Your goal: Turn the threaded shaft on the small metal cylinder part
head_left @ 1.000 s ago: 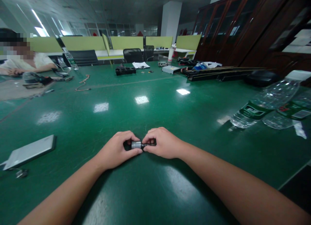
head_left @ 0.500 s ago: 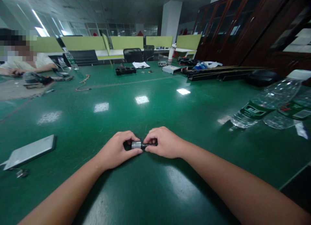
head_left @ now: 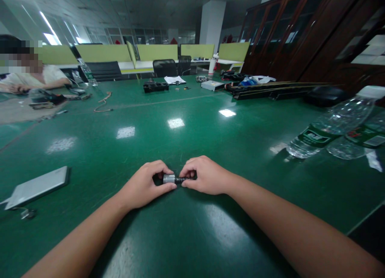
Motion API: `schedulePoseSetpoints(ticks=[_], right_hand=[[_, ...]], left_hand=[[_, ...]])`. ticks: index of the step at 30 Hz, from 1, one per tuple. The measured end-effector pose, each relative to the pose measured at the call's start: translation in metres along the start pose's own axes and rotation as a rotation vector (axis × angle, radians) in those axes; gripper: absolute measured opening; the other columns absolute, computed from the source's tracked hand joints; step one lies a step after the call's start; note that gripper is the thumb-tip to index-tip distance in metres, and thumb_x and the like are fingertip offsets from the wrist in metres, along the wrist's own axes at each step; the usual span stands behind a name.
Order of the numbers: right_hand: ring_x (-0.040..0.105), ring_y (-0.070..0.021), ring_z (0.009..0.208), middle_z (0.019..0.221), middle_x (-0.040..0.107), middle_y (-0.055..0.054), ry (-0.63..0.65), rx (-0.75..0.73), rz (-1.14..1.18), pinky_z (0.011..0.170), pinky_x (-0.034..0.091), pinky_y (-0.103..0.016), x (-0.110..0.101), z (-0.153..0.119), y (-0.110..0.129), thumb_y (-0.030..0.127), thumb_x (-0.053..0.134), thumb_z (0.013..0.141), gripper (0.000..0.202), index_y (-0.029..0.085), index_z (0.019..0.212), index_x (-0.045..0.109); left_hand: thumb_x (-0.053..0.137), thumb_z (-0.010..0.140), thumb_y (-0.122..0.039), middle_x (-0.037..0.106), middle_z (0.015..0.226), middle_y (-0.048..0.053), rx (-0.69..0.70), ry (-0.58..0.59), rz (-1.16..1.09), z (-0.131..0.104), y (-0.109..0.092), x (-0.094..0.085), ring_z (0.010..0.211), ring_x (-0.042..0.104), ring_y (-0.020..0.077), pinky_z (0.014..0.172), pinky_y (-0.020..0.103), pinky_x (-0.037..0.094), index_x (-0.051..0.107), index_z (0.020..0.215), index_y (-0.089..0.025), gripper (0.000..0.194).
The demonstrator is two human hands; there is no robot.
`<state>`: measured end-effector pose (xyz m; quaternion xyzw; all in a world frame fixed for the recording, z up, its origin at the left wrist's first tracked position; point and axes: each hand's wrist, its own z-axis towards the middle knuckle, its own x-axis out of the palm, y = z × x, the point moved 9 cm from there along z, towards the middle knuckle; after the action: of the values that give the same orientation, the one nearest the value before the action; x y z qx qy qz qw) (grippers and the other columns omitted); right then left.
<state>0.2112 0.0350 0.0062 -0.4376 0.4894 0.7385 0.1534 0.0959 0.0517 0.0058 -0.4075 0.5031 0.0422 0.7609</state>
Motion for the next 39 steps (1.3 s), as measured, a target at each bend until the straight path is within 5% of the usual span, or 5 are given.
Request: schedulePoseSetpoints(ticks=[39], right_hand=[[0.060,-0.0122,0.070,0.078,0.070,-0.001,0.075,0.095,0.003,0.063,0.043,-0.023,-0.015,-0.006,-0.025,0.016,0.073,0.072,0.015,0.018,0.087,0.077]], left_hand=[[0.068,0.084,-0.038,0.067,0.087,0.002,-0.038,-0.013,0.004,-0.002,0.001,-0.005,0.078,0.061,0.0179,0.071,0.028,0.046,0.067,0.091,-0.019,0.021]])
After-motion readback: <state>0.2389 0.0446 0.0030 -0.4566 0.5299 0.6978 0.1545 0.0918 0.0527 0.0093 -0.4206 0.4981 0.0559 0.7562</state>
